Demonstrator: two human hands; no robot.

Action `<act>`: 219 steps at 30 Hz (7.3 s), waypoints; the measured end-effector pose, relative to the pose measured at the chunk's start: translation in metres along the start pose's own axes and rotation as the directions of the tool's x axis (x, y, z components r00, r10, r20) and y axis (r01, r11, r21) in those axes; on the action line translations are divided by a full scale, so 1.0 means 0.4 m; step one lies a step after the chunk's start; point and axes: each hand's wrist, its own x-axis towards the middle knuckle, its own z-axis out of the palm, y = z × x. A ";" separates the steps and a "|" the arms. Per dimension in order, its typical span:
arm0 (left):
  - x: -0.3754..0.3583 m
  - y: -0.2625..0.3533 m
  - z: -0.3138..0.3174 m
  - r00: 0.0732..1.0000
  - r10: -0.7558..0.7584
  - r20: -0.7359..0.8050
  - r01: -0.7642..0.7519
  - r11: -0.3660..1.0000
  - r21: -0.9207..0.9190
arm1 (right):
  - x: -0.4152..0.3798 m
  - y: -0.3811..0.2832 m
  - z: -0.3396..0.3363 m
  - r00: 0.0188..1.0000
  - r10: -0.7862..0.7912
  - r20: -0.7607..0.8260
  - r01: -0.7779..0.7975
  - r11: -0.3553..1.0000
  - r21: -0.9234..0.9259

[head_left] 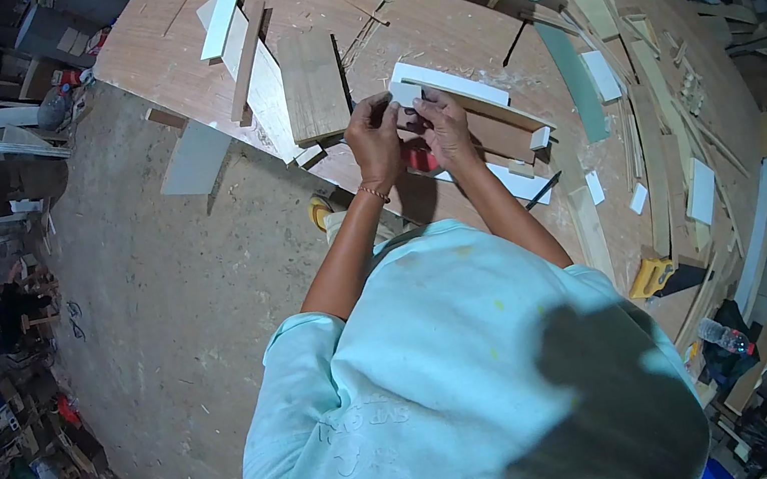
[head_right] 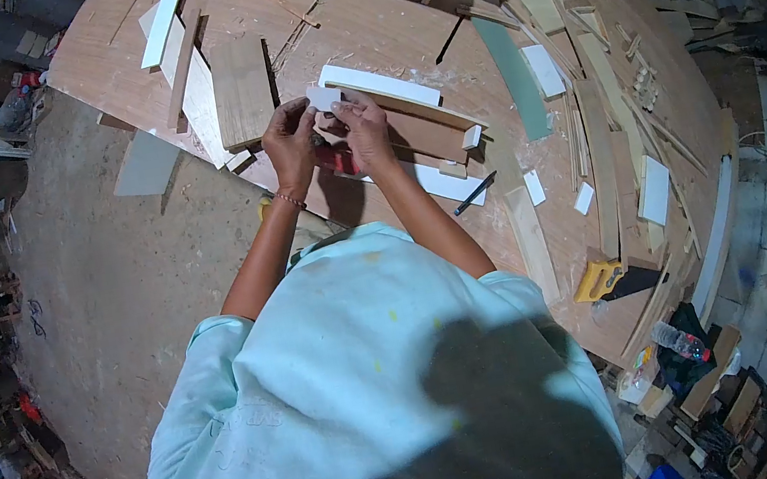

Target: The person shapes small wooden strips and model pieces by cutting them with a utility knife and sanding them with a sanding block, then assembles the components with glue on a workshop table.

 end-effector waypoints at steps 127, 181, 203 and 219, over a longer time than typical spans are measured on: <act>0.071 -0.092 -0.003 0.866 -0.273 0.419 0.087 0.907 0.413 | 0.026 0.078 -0.031 0.841 -0.510 0.182 0.303 0.163 -0.939; 0.045 -0.063 -0.002 0.897 -0.255 0.361 0.101 0.913 0.396 | 0.012 0.063 -0.016 0.893 -0.417 0.169 0.263 0.179 -0.948; 0.054 -0.092 0.002 0.906 -0.234 0.354 0.107 0.933 0.343 | 0.011 0.064 -0.017 0.893 -0.423 0.154 0.261 0.206 -0.943; 0.055 -0.121 -0.003 0.912 -0.213 0.349 0.129 0.960 0.250 | 0.013 0.071 -0.024 0.854 -0.483 0.192 0.303 0.162 -0.939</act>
